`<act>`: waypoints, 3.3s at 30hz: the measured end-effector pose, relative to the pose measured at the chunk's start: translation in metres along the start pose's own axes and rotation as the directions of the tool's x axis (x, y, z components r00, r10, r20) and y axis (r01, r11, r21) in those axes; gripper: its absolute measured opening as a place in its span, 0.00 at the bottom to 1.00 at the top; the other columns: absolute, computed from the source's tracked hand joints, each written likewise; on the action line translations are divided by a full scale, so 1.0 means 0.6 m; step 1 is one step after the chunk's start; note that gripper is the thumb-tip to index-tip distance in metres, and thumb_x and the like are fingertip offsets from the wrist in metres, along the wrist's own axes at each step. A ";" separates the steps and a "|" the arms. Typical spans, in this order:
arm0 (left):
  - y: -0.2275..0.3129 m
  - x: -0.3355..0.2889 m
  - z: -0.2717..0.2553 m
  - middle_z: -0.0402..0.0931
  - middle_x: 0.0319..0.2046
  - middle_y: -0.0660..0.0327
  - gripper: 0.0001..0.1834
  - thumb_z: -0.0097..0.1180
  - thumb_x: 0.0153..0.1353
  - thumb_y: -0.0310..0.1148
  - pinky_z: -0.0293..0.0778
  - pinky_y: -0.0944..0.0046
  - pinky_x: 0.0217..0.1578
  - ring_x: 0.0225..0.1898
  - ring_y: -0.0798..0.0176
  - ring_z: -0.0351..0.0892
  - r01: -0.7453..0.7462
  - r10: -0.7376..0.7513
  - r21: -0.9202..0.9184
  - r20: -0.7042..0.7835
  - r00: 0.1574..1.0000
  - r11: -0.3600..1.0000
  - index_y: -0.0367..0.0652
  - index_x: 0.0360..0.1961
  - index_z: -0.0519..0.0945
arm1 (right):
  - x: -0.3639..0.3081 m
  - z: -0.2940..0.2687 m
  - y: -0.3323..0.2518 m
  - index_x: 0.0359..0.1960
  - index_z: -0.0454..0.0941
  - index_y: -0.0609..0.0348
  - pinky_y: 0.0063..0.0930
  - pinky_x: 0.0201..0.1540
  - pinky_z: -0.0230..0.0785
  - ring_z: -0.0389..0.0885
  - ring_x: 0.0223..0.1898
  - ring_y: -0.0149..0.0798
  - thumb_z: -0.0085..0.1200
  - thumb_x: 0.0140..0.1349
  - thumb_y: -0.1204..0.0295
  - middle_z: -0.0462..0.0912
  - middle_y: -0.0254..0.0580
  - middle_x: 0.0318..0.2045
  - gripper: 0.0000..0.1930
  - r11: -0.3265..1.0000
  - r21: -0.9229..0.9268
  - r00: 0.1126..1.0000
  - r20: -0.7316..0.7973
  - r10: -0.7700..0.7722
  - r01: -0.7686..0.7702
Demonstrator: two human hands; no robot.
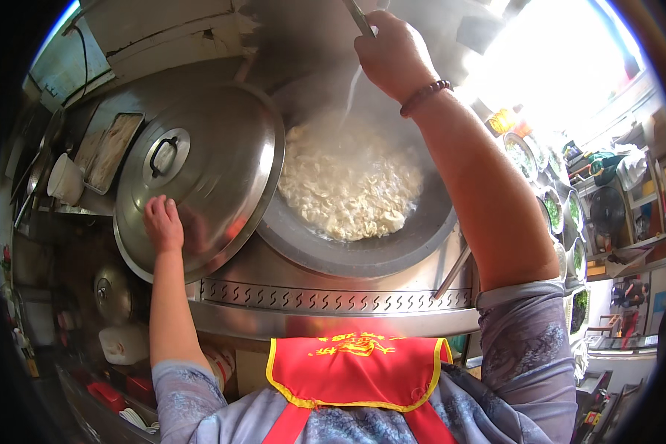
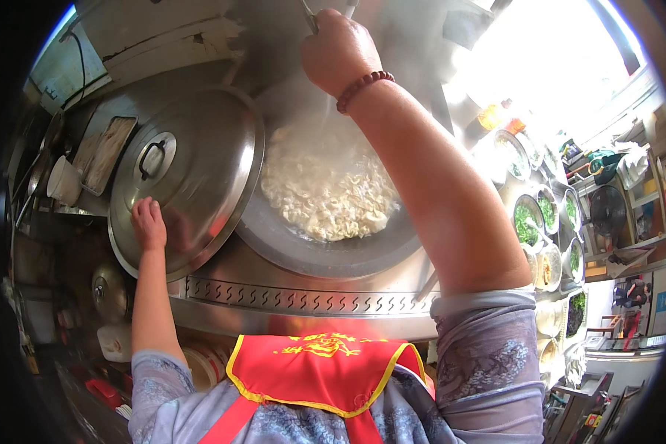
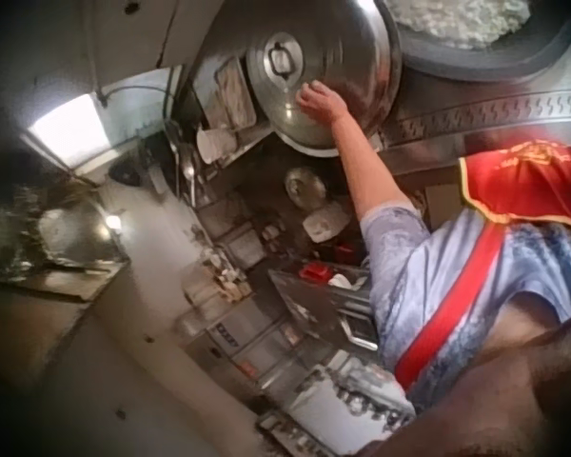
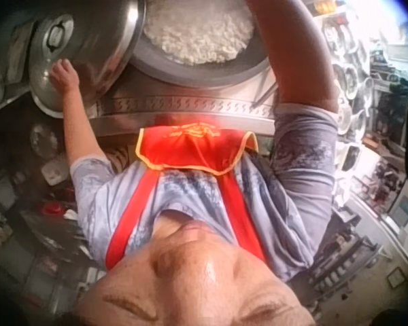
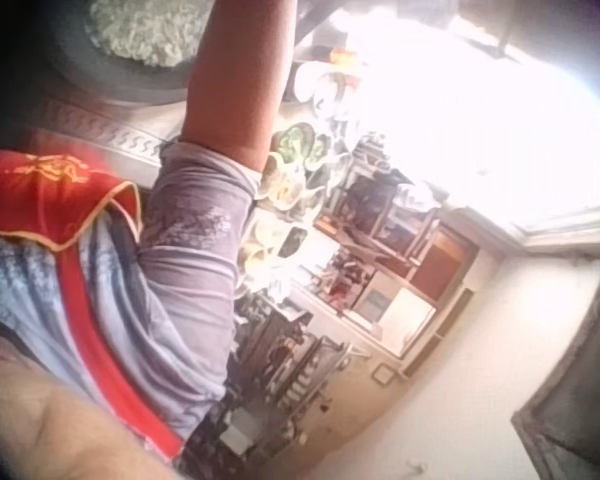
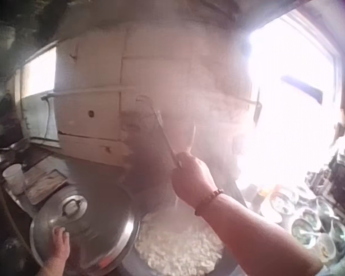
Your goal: The person assembles multiple noodle bowls by adding chopped greens, a yellow crumbly topping, and a white creamy sauce. They then ladle hot broth from a large wok into each bowl and place a spoon in each. The bowls are arranged on a stainless steel counter in a commercial kitchen.
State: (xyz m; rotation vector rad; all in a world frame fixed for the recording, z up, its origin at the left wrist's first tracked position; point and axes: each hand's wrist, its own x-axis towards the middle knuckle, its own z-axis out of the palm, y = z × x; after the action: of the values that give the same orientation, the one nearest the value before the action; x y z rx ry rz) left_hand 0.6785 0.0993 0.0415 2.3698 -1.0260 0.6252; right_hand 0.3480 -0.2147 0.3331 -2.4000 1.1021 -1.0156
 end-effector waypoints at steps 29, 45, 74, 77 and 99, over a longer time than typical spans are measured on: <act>-0.022 0.236 0.226 0.75 0.52 0.43 0.23 0.43 0.65 0.40 0.70 0.42 0.52 0.53 0.36 0.73 0.066 -0.159 0.206 0.473 0.866 0.976 0.44 0.59 0.70 | -0.668 -0.126 0.320 0.56 0.72 0.66 0.40 0.47 0.74 0.81 0.44 0.56 0.47 0.55 0.79 0.81 0.60 0.45 0.23 0.659 -0.238 0.701 -0.258 0.665 -0.714; 0.616 0.082 0.186 0.77 0.39 0.38 0.12 0.53 0.53 0.32 0.74 0.43 0.46 0.44 0.34 0.76 0.084 0.184 -0.526 0.436 0.881 0.847 0.36 0.36 0.79 | -0.808 0.000 0.343 0.69 0.57 0.54 0.48 0.44 0.71 0.77 0.44 0.59 0.49 0.51 0.77 0.75 0.57 0.47 0.38 0.726 -0.384 0.811 -0.126 0.571 -0.571; 0.188 -0.487 -0.193 0.54 0.69 0.60 0.31 0.48 0.63 0.50 0.37 0.37 0.69 0.72 0.48 0.43 0.034 -0.022 -0.020 0.454 0.891 0.999 0.49 0.65 0.65 | -0.818 0.017 0.388 0.70 0.53 0.32 0.46 0.58 0.64 0.71 0.58 0.57 0.48 0.57 0.75 0.67 0.53 0.63 0.38 0.752 -0.281 0.786 -0.018 0.617 -0.597; 0.171 -0.476 -0.185 0.55 0.68 0.60 0.33 0.50 0.62 0.52 0.36 0.37 0.69 0.71 0.49 0.44 0.002 0.057 -0.130 0.442 0.895 0.991 0.49 0.65 0.66 | -0.823 0.023 0.457 0.70 0.53 0.40 0.46 0.48 0.71 0.77 0.47 0.56 0.45 0.56 0.79 0.70 0.57 0.56 0.37 0.851 -0.223 0.880 -0.110 0.463 -0.475; -0.008 -0.443 -0.146 0.76 0.52 0.61 0.10 0.50 0.57 0.36 0.57 0.51 0.65 0.61 0.51 0.65 -0.297 0.563 -0.778 0.087 0.822 0.553 0.47 0.36 0.82 | -0.471 0.068 0.069 0.50 0.68 0.61 0.17 0.13 0.53 0.64 0.15 0.24 0.48 0.61 0.76 0.77 0.41 0.28 0.15 0.734 0.393 0.735 -0.182 0.653 -0.554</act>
State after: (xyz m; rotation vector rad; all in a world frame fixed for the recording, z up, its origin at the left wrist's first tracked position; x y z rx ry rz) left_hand 0.4998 0.2971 -0.0441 1.4864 -1.6693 -0.0911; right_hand 0.2271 -0.0291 0.1482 -1.4703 1.5595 -1.2172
